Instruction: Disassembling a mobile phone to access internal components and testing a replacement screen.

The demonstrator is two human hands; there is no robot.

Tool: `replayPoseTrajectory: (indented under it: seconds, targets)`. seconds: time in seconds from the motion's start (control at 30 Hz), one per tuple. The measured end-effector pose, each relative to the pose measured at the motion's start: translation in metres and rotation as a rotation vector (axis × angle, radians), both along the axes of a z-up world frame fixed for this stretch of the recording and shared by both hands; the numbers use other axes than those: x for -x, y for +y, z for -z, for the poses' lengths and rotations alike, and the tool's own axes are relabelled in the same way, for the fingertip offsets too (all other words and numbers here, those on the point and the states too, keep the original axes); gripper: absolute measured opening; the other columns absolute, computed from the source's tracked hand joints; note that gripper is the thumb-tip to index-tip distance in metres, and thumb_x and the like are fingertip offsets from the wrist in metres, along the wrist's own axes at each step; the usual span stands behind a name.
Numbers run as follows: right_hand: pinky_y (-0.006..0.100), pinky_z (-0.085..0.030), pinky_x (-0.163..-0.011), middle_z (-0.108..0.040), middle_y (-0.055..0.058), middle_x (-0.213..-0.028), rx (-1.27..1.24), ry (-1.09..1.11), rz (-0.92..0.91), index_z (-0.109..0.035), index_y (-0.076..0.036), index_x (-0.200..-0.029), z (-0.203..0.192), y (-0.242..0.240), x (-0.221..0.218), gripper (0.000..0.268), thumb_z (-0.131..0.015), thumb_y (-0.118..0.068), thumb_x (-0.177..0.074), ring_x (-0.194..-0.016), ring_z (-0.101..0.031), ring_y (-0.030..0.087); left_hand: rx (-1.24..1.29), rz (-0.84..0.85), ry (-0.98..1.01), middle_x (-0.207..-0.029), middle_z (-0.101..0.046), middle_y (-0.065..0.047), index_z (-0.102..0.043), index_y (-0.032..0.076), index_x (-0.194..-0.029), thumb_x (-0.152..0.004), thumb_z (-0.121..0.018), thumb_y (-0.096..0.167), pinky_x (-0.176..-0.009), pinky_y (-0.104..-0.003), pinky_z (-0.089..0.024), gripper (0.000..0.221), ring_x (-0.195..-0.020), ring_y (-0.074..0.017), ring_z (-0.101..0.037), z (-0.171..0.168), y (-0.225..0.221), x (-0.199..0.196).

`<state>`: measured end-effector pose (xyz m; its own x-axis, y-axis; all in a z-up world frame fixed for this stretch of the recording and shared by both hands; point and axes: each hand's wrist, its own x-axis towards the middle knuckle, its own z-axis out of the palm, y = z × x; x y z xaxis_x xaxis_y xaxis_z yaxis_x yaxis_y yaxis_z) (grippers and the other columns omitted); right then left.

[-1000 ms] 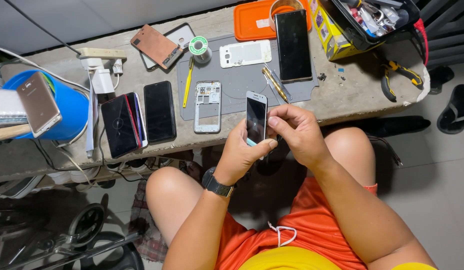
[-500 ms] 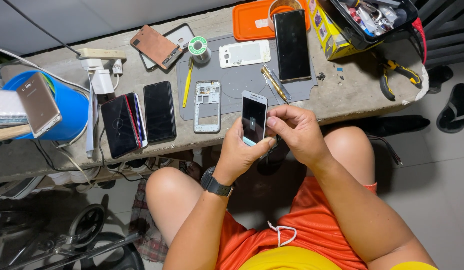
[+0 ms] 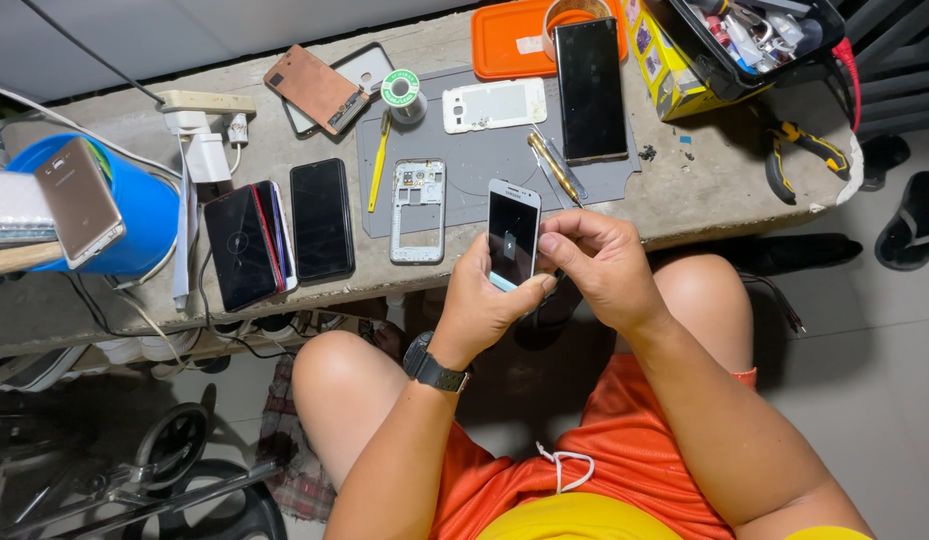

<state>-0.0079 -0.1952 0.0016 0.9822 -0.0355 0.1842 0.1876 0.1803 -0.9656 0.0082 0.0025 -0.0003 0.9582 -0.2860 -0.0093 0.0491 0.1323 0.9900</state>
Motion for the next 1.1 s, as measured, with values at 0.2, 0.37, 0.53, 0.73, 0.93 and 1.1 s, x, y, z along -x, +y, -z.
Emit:
replayPoseTrajectory:
  seconds: [0.2,0.37,0.53,0.73,0.93,1.1]
  targets:
    - [0.033,-0.067,-0.082,-0.08,0.009,-0.09,-0.021,0.008,0.008,-0.08,0.004,-0.117,0.007,-0.001,0.0,0.009,-0.077,-0.004,-0.114,-0.094,-0.072,0.008,0.001,-0.013,-0.025,-0.106,-0.088,-0.015,-0.076,0.001,-0.117,-0.084,-0.103,0.007,-0.093,-0.04,-0.069,0.043,-0.105,-0.0168,-0.08,-0.011,0.0,0.002]
    - [0.035,-0.067,-0.081,-0.078,0.009,-0.089,-0.011,0.005,-0.004,-0.079,0.004,-0.119,0.018,-0.006,-0.003,0.01,-0.076,-0.004,-0.115,-0.092,-0.072,0.009,-0.028,-0.038,-0.051,-0.103,-0.086,-0.014,-0.075,0.002,-0.114,-0.082,-0.104,0.011,-0.09,-0.04,-0.067,0.044,-0.105,-0.0157,-0.077,-0.008,0.0,0.003]
    - [0.036,-0.068,-0.08,-0.077,0.013,-0.09,-0.064,-0.013,0.007,-0.078,0.006,-0.119,0.023,-0.004,-0.004,0.009,-0.076,-0.002,-0.114,-0.089,-0.072,0.011,-0.048,-0.036,-0.045,-0.102,-0.086,-0.013,-0.075,0.003,-0.115,-0.082,-0.104,0.012,-0.09,-0.04,-0.067,0.045,-0.103,-0.0161,-0.077,-0.014,0.002,0.004]
    - [0.037,-0.068,-0.079,-0.077,0.014,-0.09,-0.092,-0.023,0.014,-0.078,0.007,-0.118,0.024,-0.001,-0.004,0.01,-0.078,-0.001,-0.113,-0.089,-0.073,0.013,-0.068,-0.048,-0.049,-0.099,-0.084,-0.011,-0.075,0.004,-0.115,-0.081,-0.104,0.013,-0.089,-0.04,-0.066,0.045,-0.103,-0.0148,-0.075,-0.02,0.002,0.005]
    - [0.038,-0.065,-0.077,-0.074,0.015,-0.091,-0.148,-0.047,-0.005,-0.077,0.009,-0.117,0.029,-0.002,-0.005,0.009,-0.077,0.002,-0.111,-0.089,-0.067,0.013,-0.115,-0.055,-0.059,-0.098,-0.082,-0.01,-0.075,0.006,-0.114,-0.08,-0.105,0.017,-0.088,-0.04,-0.066,0.047,-0.1,-0.0145,-0.074,-0.02,0.004,0.004]
    - [0.038,-0.064,-0.075,-0.074,0.015,-0.092,-0.161,-0.05,-0.013,-0.078,0.009,-0.118,0.033,-0.004,-0.006,0.01,-0.077,0.003,-0.111,-0.088,-0.066,0.013,-0.127,-0.057,-0.065,-0.098,-0.082,-0.011,-0.075,0.006,-0.116,-0.08,-0.105,0.018,-0.089,-0.04,-0.066,0.048,-0.101,-0.0145,-0.074,-0.019,0.004,0.005]
